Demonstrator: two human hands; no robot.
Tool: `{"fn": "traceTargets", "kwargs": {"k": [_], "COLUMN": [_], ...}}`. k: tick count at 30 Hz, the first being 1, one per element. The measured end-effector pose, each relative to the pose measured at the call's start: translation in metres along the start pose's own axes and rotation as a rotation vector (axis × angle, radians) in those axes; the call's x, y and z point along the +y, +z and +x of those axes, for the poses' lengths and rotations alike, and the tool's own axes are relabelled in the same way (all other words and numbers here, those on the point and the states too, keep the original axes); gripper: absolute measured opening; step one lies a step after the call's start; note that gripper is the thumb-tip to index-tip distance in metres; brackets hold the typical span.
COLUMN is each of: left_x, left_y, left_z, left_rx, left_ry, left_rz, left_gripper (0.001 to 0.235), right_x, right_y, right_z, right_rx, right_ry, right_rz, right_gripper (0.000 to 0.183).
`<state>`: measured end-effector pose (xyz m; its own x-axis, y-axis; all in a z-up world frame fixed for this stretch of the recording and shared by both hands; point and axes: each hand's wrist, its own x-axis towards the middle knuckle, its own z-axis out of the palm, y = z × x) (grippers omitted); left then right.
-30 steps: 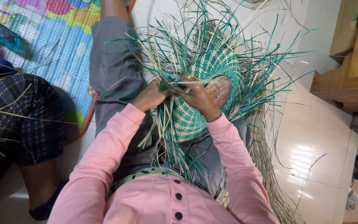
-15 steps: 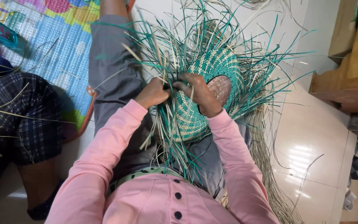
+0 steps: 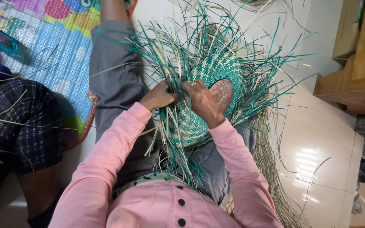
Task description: Weaving a hat by hand using green and natural colored plant fibers, tucking in loose ends to secure the weave.
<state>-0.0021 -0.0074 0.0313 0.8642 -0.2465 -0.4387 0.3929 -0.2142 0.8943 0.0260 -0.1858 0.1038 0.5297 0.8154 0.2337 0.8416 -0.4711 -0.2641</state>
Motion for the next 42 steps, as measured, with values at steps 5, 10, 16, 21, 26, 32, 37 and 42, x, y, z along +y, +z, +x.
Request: {"fn": "traceTargets", "kwargs": {"k": [5,10,16,21,26,32,37,42], "left_x": [-0.009,-0.028,-0.014,0.006,-0.002,-0.014,-0.051,-0.047], "left_y": [-0.013,-0.014,-0.016,-0.022,-0.011,-0.006,0.004,-0.018], "left_z": [0.0,0.013,0.004,-0.011,-0.001,0.009,0.019,0.012], "left_rx": [0.09,0.018,0.012,0.047,0.035,0.107,0.302,0.125], "left_ry": [0.165,0.127,0.136,0.154,0.215,0.189,0.414,0.211], "left_rz": [0.036,-0.013,0.003,-0.009,-0.069,0.037,0.366,0.243], "left_gripper": [0.041,0.05,0.053,0.049,0.036,0.036,0.025,0.025], "right_x": [-0.014,-0.031,0.008,0.006,-0.007,-0.005,0.024,0.01], "right_y": [-0.01,-0.016,0.005,0.008,-0.002,-0.003,0.042,0.034], "right_z": [0.013,-0.016,-0.03,-0.003,0.01,0.005,-0.008,0.007], "right_rx": [-0.016,-0.023,0.223,0.273,0.272,0.182,0.255,0.412], "right_ry": [0.268,0.359,0.296,0.196,0.214,0.292,0.305,0.257], "right_rz": [0.246,0.232,0.449,0.339,0.384,0.307,0.349,0.559], "right_gripper": [0.014,0.013,0.024,0.02,0.021,0.01,0.026,0.013]}}
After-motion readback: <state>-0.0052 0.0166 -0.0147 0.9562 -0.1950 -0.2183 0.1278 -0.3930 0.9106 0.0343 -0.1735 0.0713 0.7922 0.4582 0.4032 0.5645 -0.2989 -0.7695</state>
